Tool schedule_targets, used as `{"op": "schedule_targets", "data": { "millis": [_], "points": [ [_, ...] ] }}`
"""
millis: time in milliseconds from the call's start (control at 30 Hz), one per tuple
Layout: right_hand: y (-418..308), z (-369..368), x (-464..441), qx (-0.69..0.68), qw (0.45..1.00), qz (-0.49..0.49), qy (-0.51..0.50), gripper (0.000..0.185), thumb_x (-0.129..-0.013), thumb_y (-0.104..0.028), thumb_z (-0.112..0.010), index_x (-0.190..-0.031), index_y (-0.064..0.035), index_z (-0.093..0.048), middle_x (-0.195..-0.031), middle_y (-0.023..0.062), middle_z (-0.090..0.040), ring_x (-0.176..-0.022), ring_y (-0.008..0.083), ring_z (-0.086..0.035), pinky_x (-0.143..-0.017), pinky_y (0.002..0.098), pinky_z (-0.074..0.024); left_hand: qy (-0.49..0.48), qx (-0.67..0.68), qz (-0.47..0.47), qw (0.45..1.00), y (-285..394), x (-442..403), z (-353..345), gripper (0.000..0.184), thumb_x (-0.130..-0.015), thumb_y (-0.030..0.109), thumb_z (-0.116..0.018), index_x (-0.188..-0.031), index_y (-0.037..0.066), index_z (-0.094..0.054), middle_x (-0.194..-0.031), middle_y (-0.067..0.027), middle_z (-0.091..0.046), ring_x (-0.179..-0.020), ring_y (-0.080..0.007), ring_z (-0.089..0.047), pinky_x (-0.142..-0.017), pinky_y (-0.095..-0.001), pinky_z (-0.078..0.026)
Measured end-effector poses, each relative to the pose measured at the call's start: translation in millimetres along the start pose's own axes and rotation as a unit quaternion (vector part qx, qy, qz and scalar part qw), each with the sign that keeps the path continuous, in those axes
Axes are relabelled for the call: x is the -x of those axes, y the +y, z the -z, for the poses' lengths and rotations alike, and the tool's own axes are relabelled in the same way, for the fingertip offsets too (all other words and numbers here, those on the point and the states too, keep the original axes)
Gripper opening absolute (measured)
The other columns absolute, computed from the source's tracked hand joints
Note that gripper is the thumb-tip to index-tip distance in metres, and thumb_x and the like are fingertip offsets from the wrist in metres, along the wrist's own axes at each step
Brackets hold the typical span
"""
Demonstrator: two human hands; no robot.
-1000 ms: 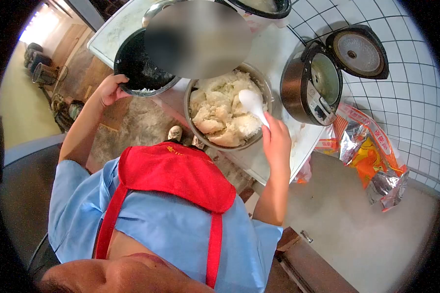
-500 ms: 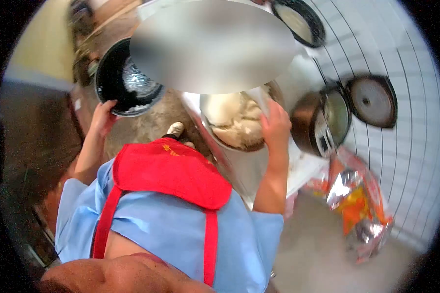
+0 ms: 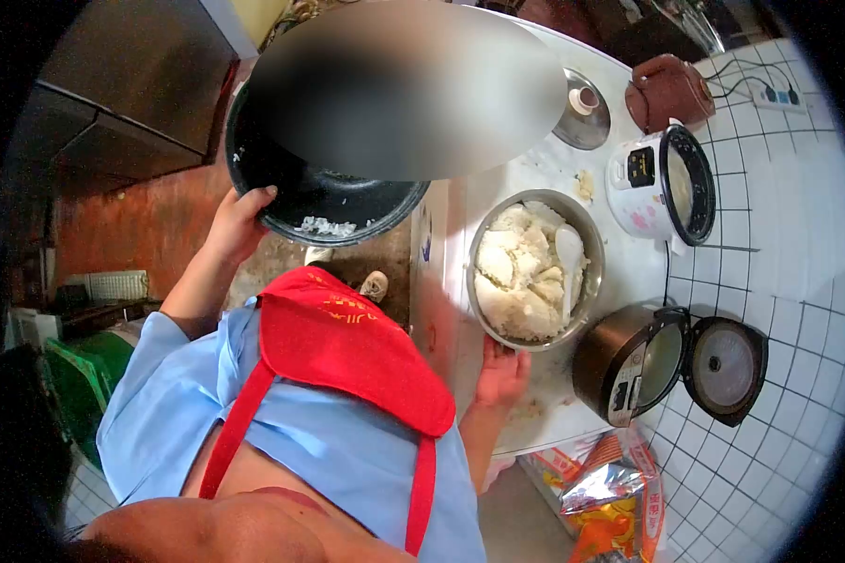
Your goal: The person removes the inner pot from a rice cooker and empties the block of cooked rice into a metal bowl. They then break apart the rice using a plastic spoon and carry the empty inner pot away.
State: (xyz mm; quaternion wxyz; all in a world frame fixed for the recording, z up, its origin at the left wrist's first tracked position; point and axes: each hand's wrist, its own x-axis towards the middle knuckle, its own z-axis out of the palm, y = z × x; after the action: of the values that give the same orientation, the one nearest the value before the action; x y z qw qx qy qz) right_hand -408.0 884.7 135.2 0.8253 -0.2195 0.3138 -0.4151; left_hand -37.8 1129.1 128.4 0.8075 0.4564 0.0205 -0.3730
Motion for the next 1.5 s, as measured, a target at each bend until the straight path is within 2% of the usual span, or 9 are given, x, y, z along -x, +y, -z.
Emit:
{"op": "schedule_targets", "data": {
  "millis": [267,400,567,733,767,1033,1167,1300,1500],
  "points": [
    [37.4,-27.3,2.7,-0.061,0.992,0.058,-0.097,0.066,-0.082,-0.01,-0.051,-0.138,0.0014,-0.02,-0.139,0.0256,-0.03,-0.128,0.0408,-0.031,-0.103,0.0518,-0.0373,0.019,0.057,-0.067,0.996,36.0,115.8,74.7,0.032,-0.084,0.01,-0.054,-0.113,-0.003,-0.049,-0.103,-0.0118,-0.06,-0.09,-0.0215,-0.061,-0.077,-0.0366,-0.052],
    [115.3,-131.9,-31.8,-0.079,0.984,0.036,0.158,0.06,-0.084,-0.01,-0.048,-0.137,0.0016,-0.023,-0.135,0.0234,-0.035,-0.125,0.0355,-0.039,-0.092,0.0456,-0.0476,0.063,0.079,-0.048,0.994,81.3,74.5,142.2,0.031,-0.084,0.011,-0.054,-0.112,0.0,-0.049,-0.1,-0.0104,-0.061,-0.087,-0.0207,-0.062,-0.074,-0.0363,-0.053],
    [229.4,-195.9,-51.1,0.144,0.977,-0.149,-0.048,0.049,-0.086,-0.001,-0.044,-0.134,-0.0007,-0.031,-0.128,0.017,-0.044,-0.113,0.0266,-0.05,-0.082,0.0346,-0.0495,0.156,0.142,-0.055,0.976,91.8,89.5,259.7,0.027,-0.084,0.012,-0.053,-0.109,0.001,-0.051,-0.095,-0.0084,-0.062,-0.076,-0.0189,-0.062,-0.063,-0.0312,-0.053],
    [389.1,-283.9,-25.2,0.246,0.917,-0.289,-0.121,0.039,-0.084,0.001,-0.051,-0.123,0.001,-0.045,-0.11,0.0125,-0.056,-0.091,0.0207,-0.056,-0.077,0.0282,-0.0479,0.296,0.238,-0.115,0.918,135.9,152.8,364.5,0.026,-0.084,0.009,-0.052,-0.107,-0.004,-0.051,-0.093,-0.0135,-0.064,-0.079,-0.0238,-0.065,-0.069,-0.0366,-0.057],
    [373.4,-297.4,-36.8,0.255,0.901,-0.311,-0.161,0.037,-0.084,0.001,-0.052,-0.121,0.0015,-0.046,-0.106,0.012,-0.058,-0.088,0.0201,-0.057,-0.075,0.0278,-0.048,0.33,0.232,-0.137,0.905,133.9,167.4,334.6,0.028,-0.084,0.009,-0.052,-0.107,-0.006,-0.051,-0.093,-0.0146,-0.064,-0.079,-0.0255,-0.066,-0.067,-0.0364,-0.057],
    [507.1,-410.4,-21.8,0.365,0.773,-0.431,-0.287,0.03,-0.082,0.001,-0.052,-0.113,0.0005,-0.052,-0.099,0.0112,-0.061,-0.08,0.0191,-0.058,-0.063,0.0261,-0.0487,0.464,0.353,-0.387,0.714,160.5,248.7,408.6,0.025,-0.088,0.01,-0.05,-0.105,-0.009,-0.051,-0.1,-0.0172,-0.062,-0.083,-0.0277,-0.065,-0.065,-0.0371,-0.058],
    [571.0,-448.6,-22.5,0.402,0.732,-0.477,-0.273,0.029,-0.083,0.0,-0.05,-0.112,-0.0012,-0.053,-0.097,0.0107,-0.061,-0.078,0.0187,-0.058,-0.061,0.0267,-0.0486,0.504,0.358,-0.451,0.644,180.6,256.8,442.2,0.037,-0.088,0.007,-0.045,-0.122,-0.008,-0.041,-0.119,-0.0204,-0.053,-0.1,-0.0323,-0.06,-0.084,-0.0442,-0.053],
    [649.8,-489.0,-26.7,0.424,0.681,-0.526,-0.28,0.027,-0.083,-0.001,-0.05,-0.11,-0.0025,-0.054,-0.095,0.0095,-0.061,-0.078,0.0185,-0.058,-0.061,0.0268,-0.0465,0.49,0.375,-0.479,0.624,211.4,254.8,462.6,0.041,-0.088,0.007,-0.044,-0.126,-0.006,-0.037,-0.124,-0.0219,-0.05,-0.106,-0.0341,-0.056,-0.089,-0.0467,-0.05],
    [791.9,-604.0,32.8,0.426,0.59,-0.591,-0.349,0.025,-0.084,-0.004,-0.053,-0.108,-0.0037,-0.055,-0.095,0.0075,-0.061,-0.08,0.0165,-0.057,-0.059,0.0255,-0.0429,0.53,0.394,-0.471,0.584,304.8,243.3,510.4,0.036,-0.089,0.008,-0.043,-0.121,-0.007,-0.04,-0.117,-0.021,-0.054,-0.099,-0.0333,-0.06,-0.08,-0.0437,-0.056]
  ]
}}
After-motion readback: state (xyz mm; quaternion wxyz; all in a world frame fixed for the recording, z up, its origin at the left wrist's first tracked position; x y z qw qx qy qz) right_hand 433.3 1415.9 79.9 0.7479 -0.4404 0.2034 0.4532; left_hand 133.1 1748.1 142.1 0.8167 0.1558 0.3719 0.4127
